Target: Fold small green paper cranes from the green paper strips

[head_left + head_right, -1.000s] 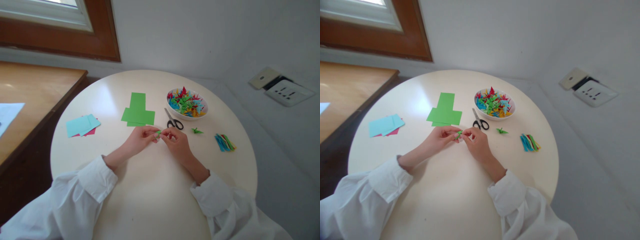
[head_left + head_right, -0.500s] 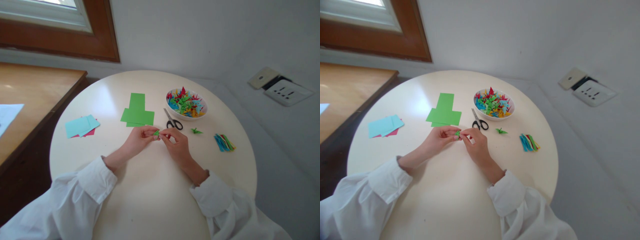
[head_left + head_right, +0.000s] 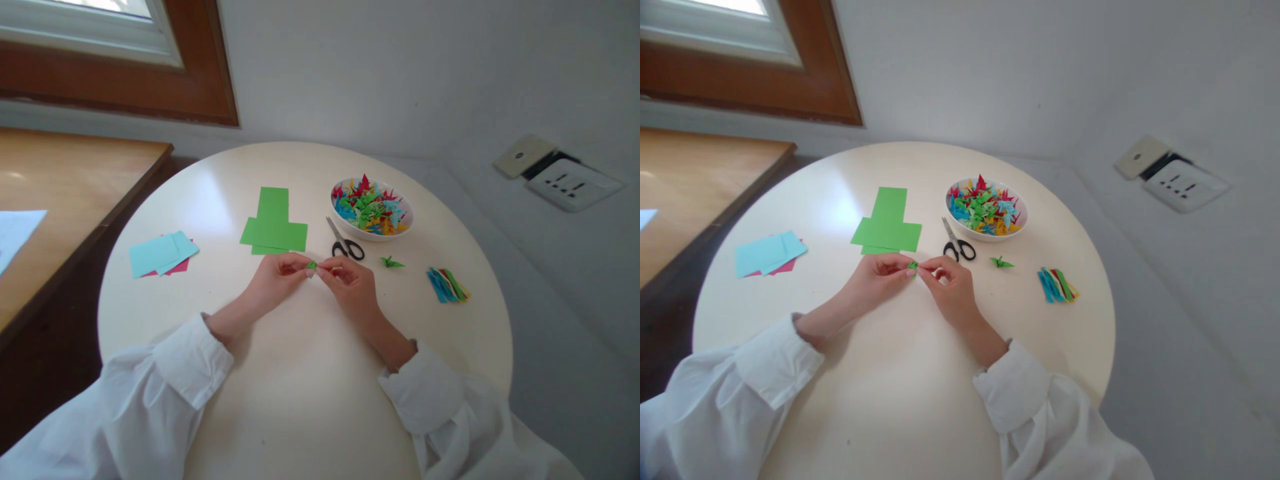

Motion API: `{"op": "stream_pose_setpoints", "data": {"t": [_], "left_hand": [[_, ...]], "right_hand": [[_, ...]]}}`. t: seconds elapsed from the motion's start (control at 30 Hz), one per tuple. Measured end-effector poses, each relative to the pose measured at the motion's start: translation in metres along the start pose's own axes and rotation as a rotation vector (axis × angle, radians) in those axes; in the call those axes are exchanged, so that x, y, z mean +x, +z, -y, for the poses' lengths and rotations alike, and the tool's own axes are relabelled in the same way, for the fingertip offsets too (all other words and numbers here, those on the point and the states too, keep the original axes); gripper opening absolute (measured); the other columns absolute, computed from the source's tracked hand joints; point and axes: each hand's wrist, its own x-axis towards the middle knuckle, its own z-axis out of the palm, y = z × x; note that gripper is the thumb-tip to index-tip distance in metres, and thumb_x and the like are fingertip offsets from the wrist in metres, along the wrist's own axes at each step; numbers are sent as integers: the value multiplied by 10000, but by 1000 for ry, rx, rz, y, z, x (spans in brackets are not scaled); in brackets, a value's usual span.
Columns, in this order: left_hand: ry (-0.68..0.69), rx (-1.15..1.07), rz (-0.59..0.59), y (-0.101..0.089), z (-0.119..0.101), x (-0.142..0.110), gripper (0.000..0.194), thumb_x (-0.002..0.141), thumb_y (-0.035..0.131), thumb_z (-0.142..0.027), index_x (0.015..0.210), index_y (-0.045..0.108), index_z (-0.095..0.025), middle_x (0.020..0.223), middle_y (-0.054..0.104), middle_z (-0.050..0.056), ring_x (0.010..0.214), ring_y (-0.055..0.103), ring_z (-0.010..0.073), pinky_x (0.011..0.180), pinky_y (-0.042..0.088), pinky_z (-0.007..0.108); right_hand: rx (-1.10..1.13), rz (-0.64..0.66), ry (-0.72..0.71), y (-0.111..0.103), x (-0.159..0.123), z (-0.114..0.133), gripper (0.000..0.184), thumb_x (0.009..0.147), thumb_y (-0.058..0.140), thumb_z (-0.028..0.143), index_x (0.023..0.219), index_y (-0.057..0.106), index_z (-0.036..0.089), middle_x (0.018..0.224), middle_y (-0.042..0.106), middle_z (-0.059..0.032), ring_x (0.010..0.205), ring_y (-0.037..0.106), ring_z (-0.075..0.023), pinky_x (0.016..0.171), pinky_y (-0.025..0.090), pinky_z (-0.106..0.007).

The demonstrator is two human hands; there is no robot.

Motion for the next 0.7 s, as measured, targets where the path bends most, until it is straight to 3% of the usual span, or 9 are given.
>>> {"op": "stream_pose_setpoints", "data": {"t": [0.37, 0.7], "left_hand": [[44, 96, -46, 0, 2, 0, 135, 696, 616, -236, 753, 679, -131, 719, 679, 41, 651, 573, 132, 614, 430, 231], [61, 97, -21, -1, -3, -1, 124, 708, 606, -255, 726, 663, -146, 701, 661, 33, 643, 560, 132, 609, 418, 231]], "right_hand": [[166, 57, 267, 0, 4, 2, 160, 606, 667, 324, 625, 621, 172, 594, 613, 12, 562, 517, -111, 556, 420, -247], [127, 166, 239, -3, 6, 4, 191, 669, 614, 351, 603, 586, 174, 557, 555, 26, 547, 461, -95, 546, 384, -239]]}}
